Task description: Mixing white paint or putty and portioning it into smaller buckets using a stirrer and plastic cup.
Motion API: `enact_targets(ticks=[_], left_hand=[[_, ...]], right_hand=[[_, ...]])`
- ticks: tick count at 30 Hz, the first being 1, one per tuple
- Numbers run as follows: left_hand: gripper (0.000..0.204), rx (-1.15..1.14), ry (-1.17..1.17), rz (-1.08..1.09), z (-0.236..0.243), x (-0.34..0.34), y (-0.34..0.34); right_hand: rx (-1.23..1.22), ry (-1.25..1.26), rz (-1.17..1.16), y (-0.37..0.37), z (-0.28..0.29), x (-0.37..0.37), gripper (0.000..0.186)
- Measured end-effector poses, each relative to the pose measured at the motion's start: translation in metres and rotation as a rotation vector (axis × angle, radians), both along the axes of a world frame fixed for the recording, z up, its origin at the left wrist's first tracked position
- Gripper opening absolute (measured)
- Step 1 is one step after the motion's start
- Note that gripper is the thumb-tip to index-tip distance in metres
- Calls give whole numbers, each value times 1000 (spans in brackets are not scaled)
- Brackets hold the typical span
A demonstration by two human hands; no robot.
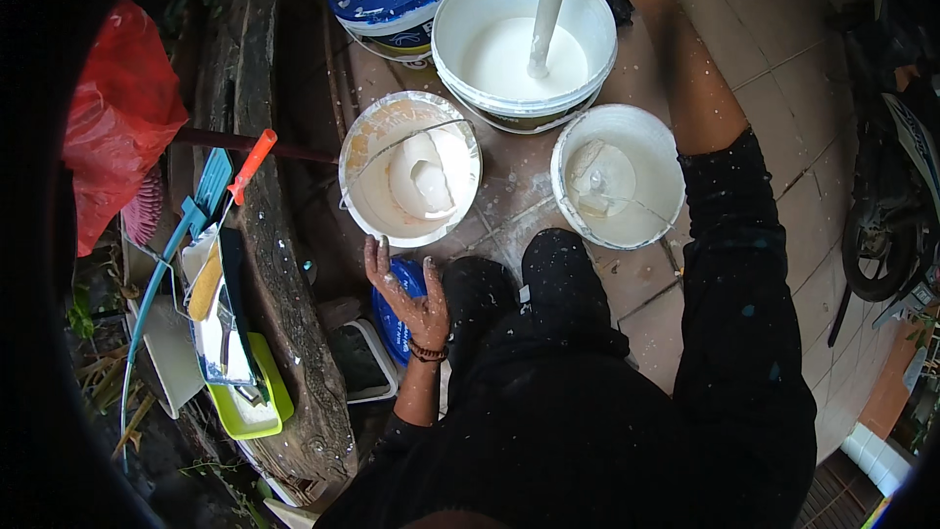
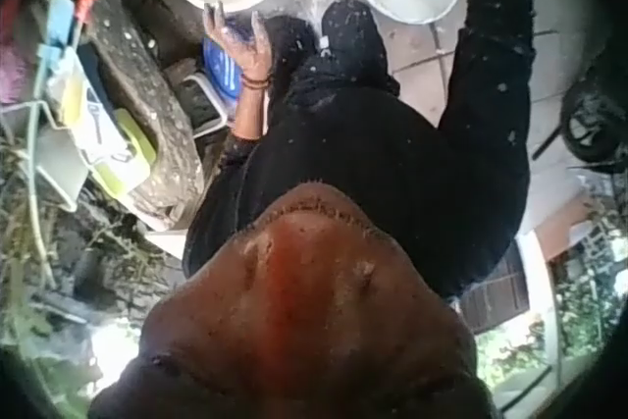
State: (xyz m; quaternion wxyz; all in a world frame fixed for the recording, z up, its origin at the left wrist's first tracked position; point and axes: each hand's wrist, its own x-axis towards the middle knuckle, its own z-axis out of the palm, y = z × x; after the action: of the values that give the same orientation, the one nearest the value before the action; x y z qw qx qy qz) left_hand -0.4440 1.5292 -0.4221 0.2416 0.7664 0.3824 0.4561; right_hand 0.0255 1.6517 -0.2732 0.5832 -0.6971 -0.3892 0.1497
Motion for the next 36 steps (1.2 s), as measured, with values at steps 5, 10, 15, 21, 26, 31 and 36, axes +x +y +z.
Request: enact_targets(ticks=[5,10,15,21,26,31,36], left_hand=[[69,180,603,204,53,40,112],[59,-14,626,48,31,31,87],[49,-154,692,-76,18,8,39],[53,-143,662,-77,12,3,33],[58,-121,542,-36,5,6,36],[59,-147,359,15,6,0,-10],[52,-454,463,-173,-35,-28,-52]], right_hand=[[374,-483,-141,30,-50,-31,24],[253,-1144,-252,55,-79,-29,37],[176,-1258,-401,39,-84,7,39],[101,-672,-320,-3,-52,-6,19],[270,-233,-167,0,-23,-45,28],[179,5,-199,29,-25,-73,27],[669,-1018,-226,73,-58,-56,18]])
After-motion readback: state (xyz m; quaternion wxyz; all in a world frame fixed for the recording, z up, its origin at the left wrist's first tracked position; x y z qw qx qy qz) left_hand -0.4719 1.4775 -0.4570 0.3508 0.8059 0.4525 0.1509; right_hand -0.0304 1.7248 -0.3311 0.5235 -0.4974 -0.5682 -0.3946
